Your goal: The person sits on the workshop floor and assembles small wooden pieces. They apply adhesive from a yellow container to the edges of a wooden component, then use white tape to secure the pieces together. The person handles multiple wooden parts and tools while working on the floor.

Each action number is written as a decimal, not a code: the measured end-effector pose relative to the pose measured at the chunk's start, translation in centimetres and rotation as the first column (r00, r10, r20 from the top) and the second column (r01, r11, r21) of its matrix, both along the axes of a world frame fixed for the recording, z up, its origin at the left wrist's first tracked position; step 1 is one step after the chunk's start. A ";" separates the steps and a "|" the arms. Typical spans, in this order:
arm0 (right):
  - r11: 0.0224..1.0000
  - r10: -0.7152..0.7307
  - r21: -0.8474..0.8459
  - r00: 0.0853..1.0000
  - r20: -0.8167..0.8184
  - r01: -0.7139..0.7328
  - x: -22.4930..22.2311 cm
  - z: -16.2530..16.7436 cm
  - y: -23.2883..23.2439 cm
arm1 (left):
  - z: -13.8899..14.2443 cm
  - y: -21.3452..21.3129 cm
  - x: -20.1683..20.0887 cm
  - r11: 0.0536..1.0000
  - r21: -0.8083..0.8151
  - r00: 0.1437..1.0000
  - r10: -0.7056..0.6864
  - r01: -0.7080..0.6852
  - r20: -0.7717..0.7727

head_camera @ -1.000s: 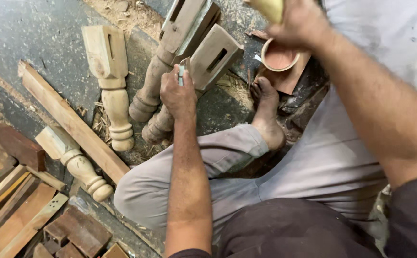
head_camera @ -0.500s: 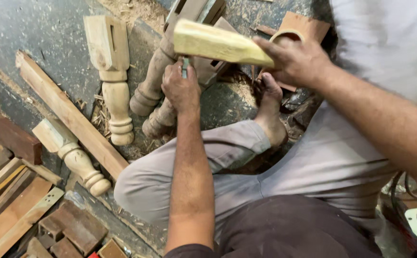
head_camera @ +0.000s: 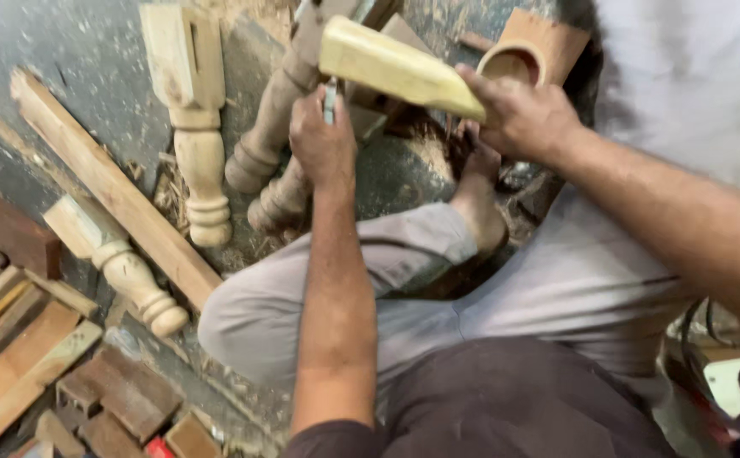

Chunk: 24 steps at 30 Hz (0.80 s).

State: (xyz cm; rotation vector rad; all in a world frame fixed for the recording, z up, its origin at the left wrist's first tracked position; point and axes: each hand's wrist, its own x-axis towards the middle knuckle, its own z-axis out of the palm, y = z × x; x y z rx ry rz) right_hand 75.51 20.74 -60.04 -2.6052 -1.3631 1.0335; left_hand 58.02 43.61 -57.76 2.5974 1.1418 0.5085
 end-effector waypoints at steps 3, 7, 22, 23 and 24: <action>0.995 -0.077 0.054 0.997 -0.027 0.078 0.9 -0.8 0.2 | 1.6 0.8 1.1 0.996 -0.038 0.993 -0.073 0.077 0.097; 0.891 -0.180 0.435 0.981 0.075 0.131 2.7 -1.6 -0.1 | 3.8 1.9 2.2 0.975 -0.084 0.978 -0.207 0.206 -0.010; 0.814 -0.515 0.248 0.850 -0.114 0.526 11.5 -9.6 5.8 | 0.9 10.6 2.0 0.580 -0.775 0.954 0.283 -0.250 -0.097; 0.813 -0.521 0.204 0.838 -0.160 0.545 11.9 -9.7 6.4 | 0.7 10.2 1.3 0.699 -0.679 0.971 0.216 -0.224 -0.099; 0.815 -0.523 0.181 0.833 -0.182 0.551 12.3 -9.7 7.1 | 0.6 9.6 0.8 0.801 -0.569 0.983 0.149 -0.185 -0.110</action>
